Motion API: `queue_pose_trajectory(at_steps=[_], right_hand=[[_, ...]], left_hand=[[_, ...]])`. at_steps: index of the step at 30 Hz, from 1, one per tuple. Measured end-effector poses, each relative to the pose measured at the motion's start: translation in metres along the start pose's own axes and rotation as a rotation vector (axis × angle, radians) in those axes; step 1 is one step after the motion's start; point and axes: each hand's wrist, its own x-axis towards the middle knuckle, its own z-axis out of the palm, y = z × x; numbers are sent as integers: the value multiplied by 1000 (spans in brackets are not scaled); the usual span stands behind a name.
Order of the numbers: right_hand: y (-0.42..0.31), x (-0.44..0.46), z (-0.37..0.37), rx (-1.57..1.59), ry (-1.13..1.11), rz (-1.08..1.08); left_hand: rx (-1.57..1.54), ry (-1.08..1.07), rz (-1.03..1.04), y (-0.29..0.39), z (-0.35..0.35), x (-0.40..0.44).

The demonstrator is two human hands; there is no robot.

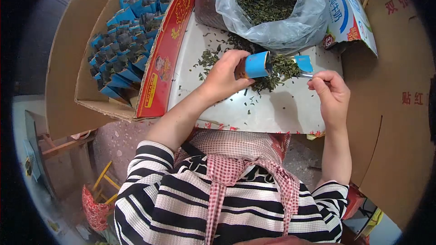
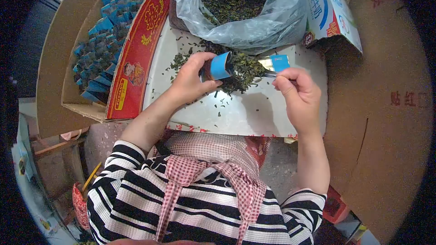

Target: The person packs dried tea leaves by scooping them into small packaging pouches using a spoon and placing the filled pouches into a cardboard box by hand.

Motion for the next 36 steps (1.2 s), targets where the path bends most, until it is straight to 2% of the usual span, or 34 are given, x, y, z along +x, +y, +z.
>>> queue_pose_trajectory(at_steps=[10,12,13,15,16,18,21,24,28,32,34,36], right_hand=[[-42,42,6,-386,-312,-14],[-56,48,14,-596,-381,-138],[-59,51,17,-597,-382,-136],[-64,56,22,-769,-419,-395],[-68,56,24,-769,-420,-395],[-76,55,27,-827,-426,-530],[-70,56,30,-851,-460,-637],[-62,51,39,-914,-532,-654],[-64,47,42,-996,-497,-779],[-75,37,43,-1094,-446,-872],[-69,28,48,-1181,-580,-948],[-67,24,44,-1209,-548,-986]], left_hand=[[-31,-34,42,2,-2,0],[-14,-38,49,1,-1,-1],[-16,-38,48,0,-1,-2],[-73,-30,42,0,-1,-2],[-74,-29,41,0,-2,-2],[-112,-46,-25,3,-5,-2],[-146,-45,-24,4,-4,-2],[-92,-43,40,3,-3,-2],[-111,-46,42,0,-3,-3],[-113,3,0,-1,-2,-1],[-81,14,-8,-1,-2,-1],[-106,-10,-60,0,-2,-1]])
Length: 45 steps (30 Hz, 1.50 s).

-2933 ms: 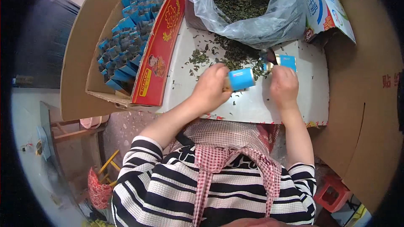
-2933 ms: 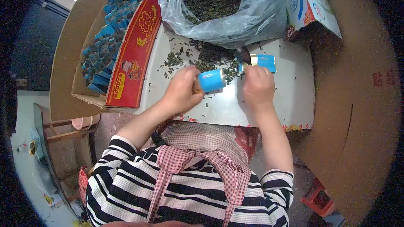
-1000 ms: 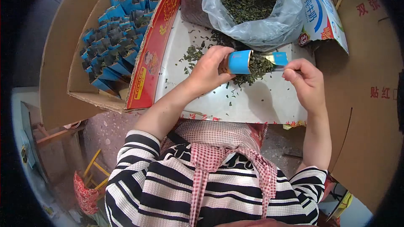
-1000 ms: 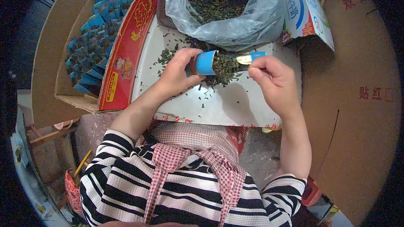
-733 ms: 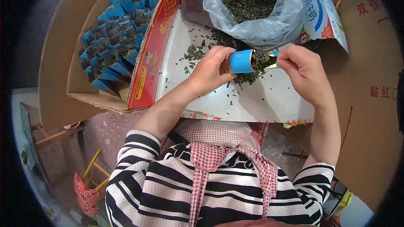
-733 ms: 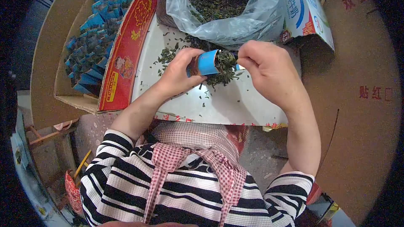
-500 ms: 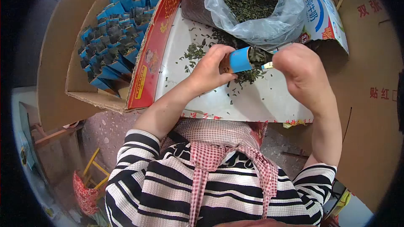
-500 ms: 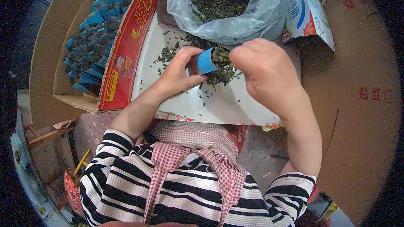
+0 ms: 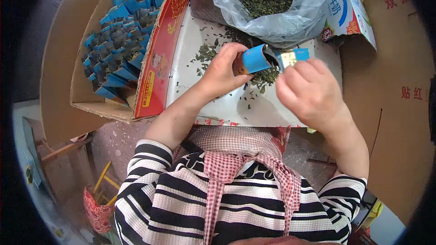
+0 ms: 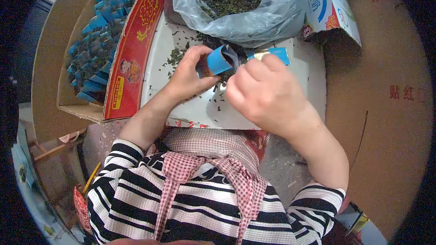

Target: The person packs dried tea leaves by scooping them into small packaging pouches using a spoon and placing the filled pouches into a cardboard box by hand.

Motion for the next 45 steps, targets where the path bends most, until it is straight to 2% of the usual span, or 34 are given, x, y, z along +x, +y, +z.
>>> queue_pose_trajectory(at_steps=[2,3,5,6,8,10,12,14,16,17,19,22,28,30,32,35,38,40,41,45], right_hand=[[1,-8,-8,63,65,149],[2,-17,-5,62,67,151],[3,-40,10,184,301,375],[1,-49,15,183,302,377],[-6,-68,28,276,244,545],[-11,-91,48,297,214,566],[-18,-102,59,402,161,687],[-19,-105,63,482,182,759],[-18,-107,72,866,73,1015],[-17,-108,81,868,82,1017],[-14,-108,106,1390,152,1282],[-11,-99,134,1533,293,1315],[-1,-80,153,1508,469,1414],[3,-76,150,1508,469,1456],[6,-71,152,1509,465,1503],[9,-61,158,1408,497,1497],[11,-48,165,1329,544,1500],[10,-41,177,1050,662,1388],[8,-42,180,905,626,1380],[0,-44,179,901,648,1324]], left_hand=[[-26,-11,-37,-3,2,-1],[-53,-15,-73,-4,2,-1],[7,-13,-24,-2,0,-1],[64,-10,24,-2,-1,-1],[78,-31,29,-4,-1,0],[97,-59,33,-3,-1,0],[90,-113,-86,4,-3,2],[162,-118,-42,3,1,4],[233,-117,5,1,5,5],[238,-144,41,0,8,7],[249,-171,79,-2,14,9],[312,-187,99,-4,20,15],[327,-132,41,-10,20,34],[292,-156,-29,-10,23,38],[301,-151,11,-14,27,40],[332,-136,89,-16,33,41],[270,-125,31,-11,36,38],[258,-180,-59,0,33,36],[259,-180,-58,2,31,34],[148,-164,-73,10,22,19]])
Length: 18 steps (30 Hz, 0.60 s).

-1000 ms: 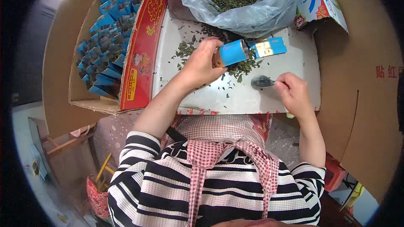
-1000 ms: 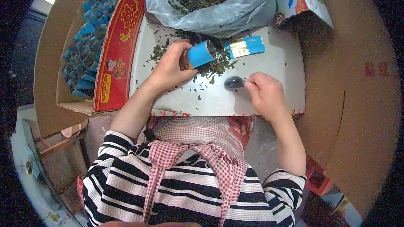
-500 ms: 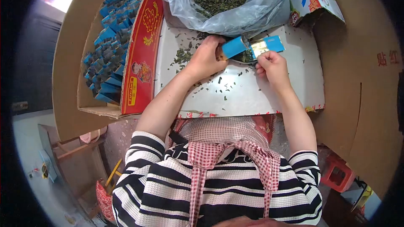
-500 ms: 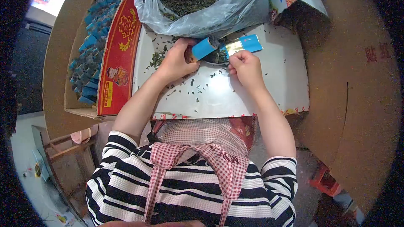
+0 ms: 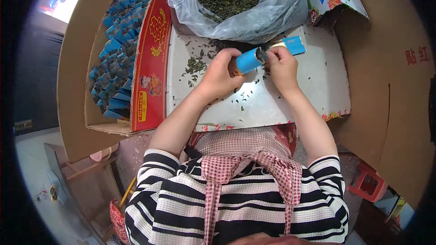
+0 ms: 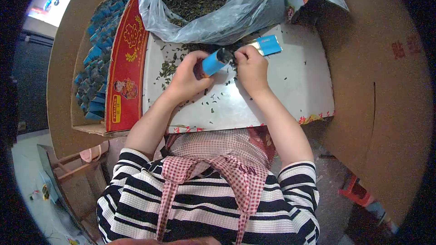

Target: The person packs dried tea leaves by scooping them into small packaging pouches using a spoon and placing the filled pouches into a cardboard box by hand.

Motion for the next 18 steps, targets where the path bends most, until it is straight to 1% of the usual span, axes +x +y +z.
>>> queue_pose_trajectory(at_steps=[2,4,7,12,14,15,17,18], right_hand=[[9,-3,-1,117,0,11],[4,-8,-8,127,-37,23],[-4,-18,-20,158,-86,31],[-25,-28,-48,188,-110,50],[-32,-30,-60,251,-112,29],[-37,-30,-65,246,-116,27],[-48,-29,-76,226,-125,-48],[-54,-28,-81,221,-129,-50]], left_hand=[[-51,16,-35,4,-4,-9],[-156,32,-137,4,-6,-16],[-223,85,-102,3,-6,-22],[-193,82,-87,-8,-7,-20],[-164,69,-90,-8,-8,-20],[-180,69,-98,-8,-8,-20],[-201,74,-107,-7,-10,-21],[-159,69,-105,-3,-12,-22]])
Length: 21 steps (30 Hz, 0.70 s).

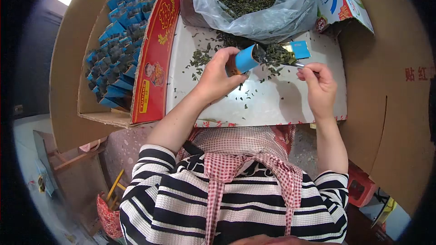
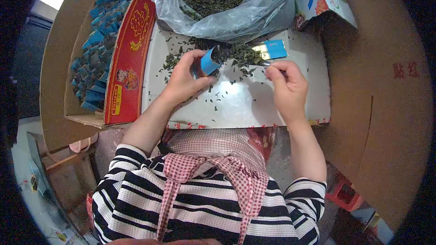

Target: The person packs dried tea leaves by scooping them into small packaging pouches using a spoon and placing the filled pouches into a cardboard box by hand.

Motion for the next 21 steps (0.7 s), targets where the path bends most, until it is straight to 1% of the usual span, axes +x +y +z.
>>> queue_pose_trajectory(at_steps=[1,5,8,10,11,12,14,15,16,17,20,21], right_hand=[[-6,1,-3,-11,-34,-33],[-23,10,-11,-61,-143,-110],[-33,18,-7,-96,-193,-110],[-35,24,-6,-162,-234,-152],[-37,27,-6,-221,-272,-193],[-38,30,-6,-227,-277,-195],[-41,34,-4,-285,-316,-282],[-44,37,-3,-288,-320,-284],[-48,39,-1,-334,-330,-357],[-51,42,0,-379,-338,-431],[-57,50,2,-392,-394,-473],[-60,53,3,-393,-397,-474]], left_hand=[[42,-4,3,2,-1,0],[-18,-21,-26,3,-2,-1],[17,-67,-38,5,-5,-2],[-109,-136,40,-3,-4,-2],[-115,-131,41,-6,-5,-2],[-152,-165,28,-7,-5,-1],[-195,-195,15,-11,-6,-1],[-324,-225,-3,-13,-6,0],[-453,-256,-19,-15,-6,0],[-456,-252,-19,-15,-6,0],[-491,-281,-15,-13,-8,0],[-570,-326,-72,-11,-10,1]])
